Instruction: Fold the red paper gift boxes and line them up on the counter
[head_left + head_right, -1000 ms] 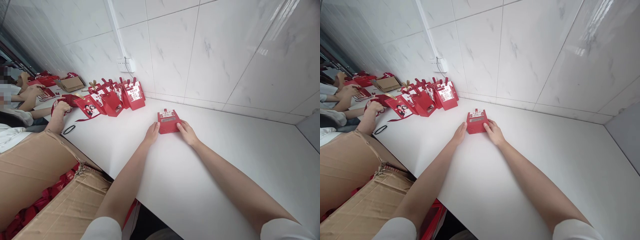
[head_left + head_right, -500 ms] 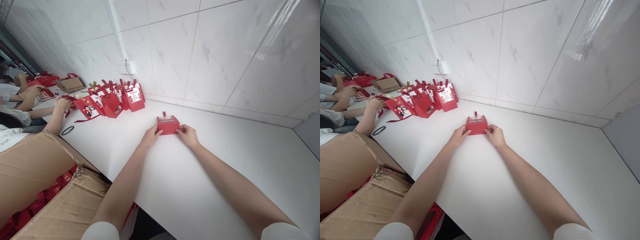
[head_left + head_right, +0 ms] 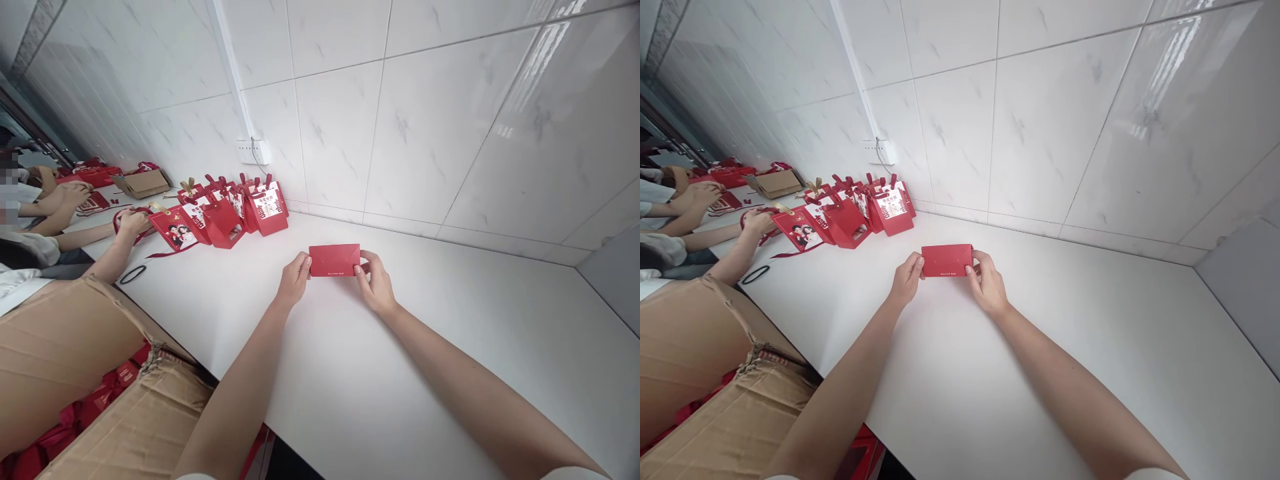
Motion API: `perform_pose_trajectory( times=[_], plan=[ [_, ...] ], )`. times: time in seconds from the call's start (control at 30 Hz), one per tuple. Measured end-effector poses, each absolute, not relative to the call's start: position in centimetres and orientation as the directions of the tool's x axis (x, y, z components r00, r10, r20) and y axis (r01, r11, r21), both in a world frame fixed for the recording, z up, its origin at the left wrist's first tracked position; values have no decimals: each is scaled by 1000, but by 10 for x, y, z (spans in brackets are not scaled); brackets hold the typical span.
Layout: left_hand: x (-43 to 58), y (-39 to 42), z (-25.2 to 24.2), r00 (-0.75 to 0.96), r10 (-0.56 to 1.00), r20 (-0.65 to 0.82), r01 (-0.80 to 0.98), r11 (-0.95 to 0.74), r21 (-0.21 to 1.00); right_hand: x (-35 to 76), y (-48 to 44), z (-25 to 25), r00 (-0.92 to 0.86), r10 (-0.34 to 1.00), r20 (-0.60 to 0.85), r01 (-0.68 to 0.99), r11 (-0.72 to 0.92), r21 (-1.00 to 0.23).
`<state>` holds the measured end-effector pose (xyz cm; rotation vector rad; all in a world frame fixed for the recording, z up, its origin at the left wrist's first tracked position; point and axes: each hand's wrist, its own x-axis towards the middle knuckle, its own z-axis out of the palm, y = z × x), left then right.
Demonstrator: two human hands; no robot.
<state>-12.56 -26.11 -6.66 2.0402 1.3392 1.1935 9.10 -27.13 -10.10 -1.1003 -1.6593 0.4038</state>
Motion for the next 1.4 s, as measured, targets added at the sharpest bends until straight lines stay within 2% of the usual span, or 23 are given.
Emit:
perform_pose_trajectory(
  times=[0.1,0.2,0.33,0.4,0.5,0.57,0.73,0.87,0.93,1.03,1.17,1.27,1.4],
  plan=[
    [-128,-257,-69,155,883,443,548,-450,705,91,-270,-102,-35,826,563,460,513,-724],
    [-132,-248,-77,97,897,431,599,-399,695,92,-263,-111,-120,860,497,544,475,-691],
    [-141,-236,-94,28,964,265,648,-219,729,94,-250,-125,-199,885,421,674,436,-597],
    [-146,-232,-100,-9,980,200,669,-143,729,96,-247,-129,-174,897,406,681,408,-608],
    [-149,-230,-102,-59,980,189,655,-105,748,97,-248,-130,-111,911,397,656,368,-660],
    [-148,-233,-98,-56,969,240,645,-149,750,97,-251,-127,-109,900,423,642,389,-661],
    [-142,-244,-86,68,894,444,664,-373,649,91,-258,-119,-116,817,565,696,472,-540],
    [-141,-249,-81,89,853,514,623,-451,639,87,-263,-113,-106,786,609,737,473,-483],
    [-140,-248,-81,111,857,504,608,-459,647,86,-264,-110,-114,772,625,750,479,-456],
    [-139,-243,-85,146,900,411,551,-419,721,85,-262,-111,-139,771,621,755,489,-437],
    [-138,-236,-91,158,930,332,414,-367,833,86,-255,-118,-159,822,547,729,472,-496],
    [-137,-235,-91,175,918,355,399,-396,827,87,-251,-123,-170,862,477,693,449,-564],
    [-132,-237,-94,154,907,393,461,-417,783,87,-250,-123,-172,867,467,668,451,-592]
  ],
)
